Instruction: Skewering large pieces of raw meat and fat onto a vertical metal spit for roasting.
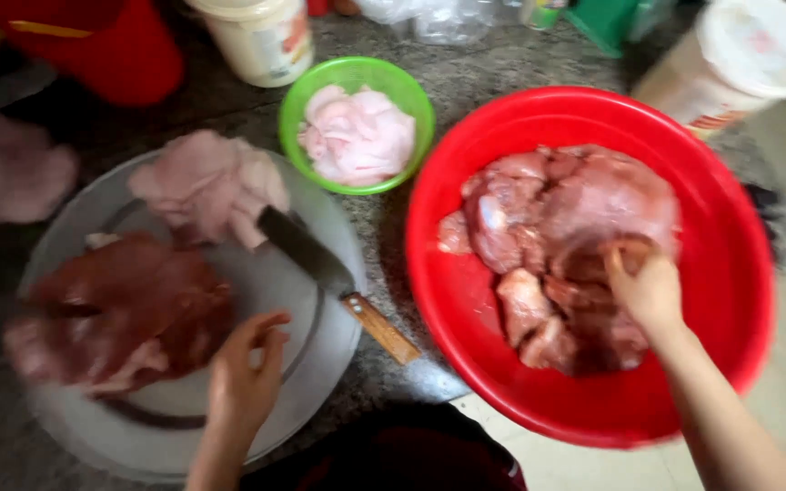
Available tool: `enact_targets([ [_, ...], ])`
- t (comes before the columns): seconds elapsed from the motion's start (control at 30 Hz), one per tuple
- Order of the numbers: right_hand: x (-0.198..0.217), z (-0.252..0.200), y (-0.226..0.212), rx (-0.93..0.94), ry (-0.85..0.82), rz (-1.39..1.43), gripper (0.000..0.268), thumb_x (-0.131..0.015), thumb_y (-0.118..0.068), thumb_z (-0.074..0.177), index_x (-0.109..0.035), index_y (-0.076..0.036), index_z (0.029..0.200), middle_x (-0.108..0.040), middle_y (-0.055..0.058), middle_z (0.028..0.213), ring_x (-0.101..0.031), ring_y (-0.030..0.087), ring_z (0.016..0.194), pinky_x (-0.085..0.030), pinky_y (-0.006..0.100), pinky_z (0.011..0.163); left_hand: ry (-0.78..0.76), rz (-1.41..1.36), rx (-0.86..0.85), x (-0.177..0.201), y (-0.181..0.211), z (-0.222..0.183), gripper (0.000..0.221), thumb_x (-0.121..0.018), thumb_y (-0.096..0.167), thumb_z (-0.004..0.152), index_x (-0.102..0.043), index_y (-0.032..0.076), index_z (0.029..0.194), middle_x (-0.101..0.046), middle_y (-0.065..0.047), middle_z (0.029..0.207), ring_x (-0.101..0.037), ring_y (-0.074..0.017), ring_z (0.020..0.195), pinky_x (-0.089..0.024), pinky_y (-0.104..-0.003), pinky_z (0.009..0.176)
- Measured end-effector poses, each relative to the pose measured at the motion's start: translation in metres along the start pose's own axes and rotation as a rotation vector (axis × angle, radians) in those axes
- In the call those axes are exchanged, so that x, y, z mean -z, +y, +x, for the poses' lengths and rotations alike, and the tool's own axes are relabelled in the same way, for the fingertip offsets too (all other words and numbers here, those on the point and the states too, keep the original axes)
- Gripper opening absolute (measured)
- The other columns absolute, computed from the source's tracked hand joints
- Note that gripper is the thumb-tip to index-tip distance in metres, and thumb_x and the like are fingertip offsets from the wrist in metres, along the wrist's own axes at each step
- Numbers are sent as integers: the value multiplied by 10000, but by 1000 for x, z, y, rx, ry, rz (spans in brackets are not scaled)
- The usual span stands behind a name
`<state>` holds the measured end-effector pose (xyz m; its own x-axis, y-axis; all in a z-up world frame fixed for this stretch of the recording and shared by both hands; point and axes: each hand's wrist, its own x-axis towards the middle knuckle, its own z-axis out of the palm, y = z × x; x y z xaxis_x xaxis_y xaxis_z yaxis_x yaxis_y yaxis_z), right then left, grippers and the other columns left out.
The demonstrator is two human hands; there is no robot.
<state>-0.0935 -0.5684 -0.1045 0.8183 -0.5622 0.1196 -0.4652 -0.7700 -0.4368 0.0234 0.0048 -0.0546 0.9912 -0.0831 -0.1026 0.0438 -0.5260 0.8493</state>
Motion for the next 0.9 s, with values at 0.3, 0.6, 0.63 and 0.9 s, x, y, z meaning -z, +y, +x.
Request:
enact_targets([
  [0.3, -24, -56, -105, 226, -85, 115, 207, -762, -218, 907, -822, -144, 1091, -733, 94, 1368, -703, 267, 1209, -496, 396, 1082, -62, 78, 45, -27, -25, 90, 386, -565, 113, 901, -757, 195, 1226, -787, 22, 1227, -722, -162, 1075, -515, -311, 952],
  [0.6, -53, -60, -116, 204, -26, 285, 155, -699, -167, 1086, -792, -47, 1060, -757, 145, 1115, -693, 323, 1245, -482, 420, 1162, 112, 537, -106, -22, -88, 288, 471, -648, 162, 859, -692, 26, 1308, -684, -229, 1302, -594, -405, 1251, -403, -474, 1152],
  [0.63, -49, -59, -118, 176, -13, 340, 133, -681, -100, 1089, -784, -17, 1098, -740, 183, 1260, -679, 322, 1286, -465, 404, 1193, 58, 758, 139, -12, -78, 304, 631, -521, 398, 929, -594, 11, 1421, -635, -206, 1405, -527, -355, 1366, -308, -423, 1216],
  [0.9, -32, -69, -119, -151, 111, 396, 162, -620, -79, 1283, -766, -34, 1228, -727, 134, 1461, -675, 270, 1132, -513, 379, 843, -287, 949, 663, 26, -168, 399, 750, -348, 538, 965, -524, 130, 1569, -575, -92, 1555, -540, -279, 1434, -397, -319, 1168],
])
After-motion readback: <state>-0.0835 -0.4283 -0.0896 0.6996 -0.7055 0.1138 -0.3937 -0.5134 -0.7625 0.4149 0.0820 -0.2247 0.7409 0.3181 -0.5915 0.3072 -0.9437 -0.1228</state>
